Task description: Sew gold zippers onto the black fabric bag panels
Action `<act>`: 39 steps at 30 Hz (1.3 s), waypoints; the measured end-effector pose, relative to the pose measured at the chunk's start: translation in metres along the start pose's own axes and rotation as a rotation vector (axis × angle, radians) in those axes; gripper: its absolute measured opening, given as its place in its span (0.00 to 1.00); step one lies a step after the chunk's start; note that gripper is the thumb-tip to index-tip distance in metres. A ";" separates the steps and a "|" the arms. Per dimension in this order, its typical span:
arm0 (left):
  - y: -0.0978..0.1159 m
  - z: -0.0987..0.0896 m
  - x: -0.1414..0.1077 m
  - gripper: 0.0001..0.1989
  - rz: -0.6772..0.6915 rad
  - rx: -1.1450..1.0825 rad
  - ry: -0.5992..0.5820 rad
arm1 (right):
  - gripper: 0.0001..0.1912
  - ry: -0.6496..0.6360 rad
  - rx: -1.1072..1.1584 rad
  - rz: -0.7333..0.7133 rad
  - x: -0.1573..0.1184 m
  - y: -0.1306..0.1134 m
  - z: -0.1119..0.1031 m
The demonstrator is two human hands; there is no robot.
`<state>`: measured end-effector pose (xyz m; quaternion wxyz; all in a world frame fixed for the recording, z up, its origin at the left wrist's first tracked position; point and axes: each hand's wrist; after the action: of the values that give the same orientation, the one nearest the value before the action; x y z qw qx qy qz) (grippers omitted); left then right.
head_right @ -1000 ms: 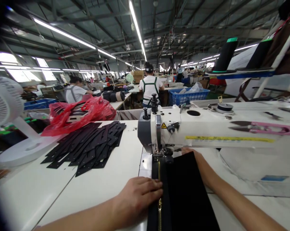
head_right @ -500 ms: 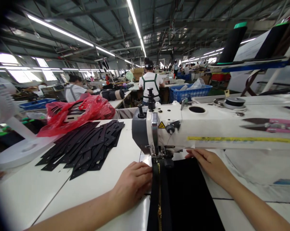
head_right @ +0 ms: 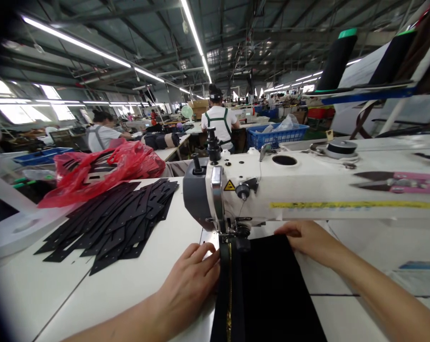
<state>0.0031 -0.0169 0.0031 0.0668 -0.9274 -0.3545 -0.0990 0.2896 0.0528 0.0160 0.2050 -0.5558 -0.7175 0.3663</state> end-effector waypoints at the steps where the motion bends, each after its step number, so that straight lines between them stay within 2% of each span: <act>1: 0.000 0.000 0.000 0.02 -0.005 0.005 -0.012 | 0.15 -0.024 -0.007 0.004 0.000 -0.002 0.001; 4: 0.000 -0.002 0.002 0.04 -0.013 -0.001 -0.047 | 0.14 -0.035 -0.055 0.016 0.000 -0.004 0.003; 11: -0.003 -0.003 0.003 0.05 -0.050 -0.071 -0.062 | 0.14 0.122 -0.218 0.017 -0.002 -0.003 0.005; 16: -0.003 -0.002 0.002 0.04 -0.071 -0.121 -0.018 | 0.24 0.176 -0.285 0.008 -0.011 -0.008 0.008; 20: -0.004 -0.005 0.003 0.05 -0.057 -0.141 -0.015 | 0.15 0.262 -0.435 -0.084 -0.013 -0.008 0.018; 23: -0.004 -0.004 0.001 0.04 -0.058 -0.186 0.018 | 0.14 0.355 -0.559 -0.124 -0.014 -0.011 0.027; 25: -0.003 0.000 -0.002 0.03 -0.077 -0.229 0.063 | 0.15 0.410 -0.650 -0.202 -0.019 -0.020 0.036; 27: -0.003 0.004 -0.005 0.02 -0.114 -0.278 0.120 | 0.15 0.430 -0.725 -0.397 -0.027 -0.034 0.052; 28: -0.002 0.006 -0.006 0.04 -0.139 -0.300 0.154 | 0.15 0.418 -0.741 -0.526 -0.030 -0.040 0.062; 30: -0.003 0.009 -0.007 0.09 -0.161 -0.318 0.217 | 0.15 0.405 -0.707 -0.679 -0.035 -0.051 0.081; 34: -0.010 0.013 -0.006 0.13 -0.011 -0.264 0.237 | 0.18 0.344 -0.650 -0.718 -0.035 -0.055 0.102; 39: -0.015 0.015 -0.002 0.12 0.113 -0.249 0.207 | 0.19 0.310 -0.655 -0.731 -0.032 -0.052 0.098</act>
<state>-0.0069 -0.0043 -0.0108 -0.0071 -0.9318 -0.2779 -0.2332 0.1964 -0.0124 -0.0047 0.2388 -0.3515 -0.9032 -0.0598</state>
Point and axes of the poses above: each hand's wrist, its own x-axis towards the middle knuckle, its own z-axis out of the palm, y = z × x, and after that the axes turned 6 degrees about -y, right-handed
